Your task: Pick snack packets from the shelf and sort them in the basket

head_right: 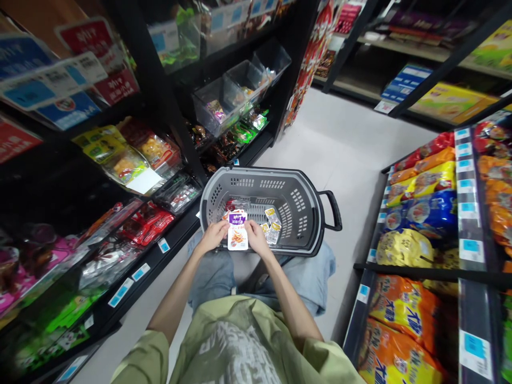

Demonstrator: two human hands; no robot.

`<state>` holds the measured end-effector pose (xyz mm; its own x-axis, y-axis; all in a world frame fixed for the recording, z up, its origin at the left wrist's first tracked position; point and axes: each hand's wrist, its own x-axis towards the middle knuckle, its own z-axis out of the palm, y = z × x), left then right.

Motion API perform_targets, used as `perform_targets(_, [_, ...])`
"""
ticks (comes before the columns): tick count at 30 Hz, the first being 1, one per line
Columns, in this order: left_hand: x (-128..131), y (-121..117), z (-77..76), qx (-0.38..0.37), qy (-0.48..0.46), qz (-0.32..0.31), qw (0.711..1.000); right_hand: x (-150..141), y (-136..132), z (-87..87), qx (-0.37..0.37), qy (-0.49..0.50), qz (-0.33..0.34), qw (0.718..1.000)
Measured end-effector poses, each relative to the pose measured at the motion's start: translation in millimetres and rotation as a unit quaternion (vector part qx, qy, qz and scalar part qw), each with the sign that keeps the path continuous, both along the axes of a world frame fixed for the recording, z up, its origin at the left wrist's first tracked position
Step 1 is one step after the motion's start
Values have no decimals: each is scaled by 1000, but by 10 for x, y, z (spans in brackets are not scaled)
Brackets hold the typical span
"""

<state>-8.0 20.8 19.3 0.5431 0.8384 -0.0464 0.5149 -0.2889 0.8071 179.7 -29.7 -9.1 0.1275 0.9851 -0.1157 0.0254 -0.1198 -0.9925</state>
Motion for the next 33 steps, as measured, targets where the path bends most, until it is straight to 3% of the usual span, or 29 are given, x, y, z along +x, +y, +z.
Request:
perform_targets(22, [-4, -6, -37, 12, 7, 16, 1000, 28, -18, 70, 10, -17, 2, 1000])
perform_targets(33, [-12, -10, -27, 23, 3, 19, 1000, 21, -14, 98, -5, 20, 1, 1000])
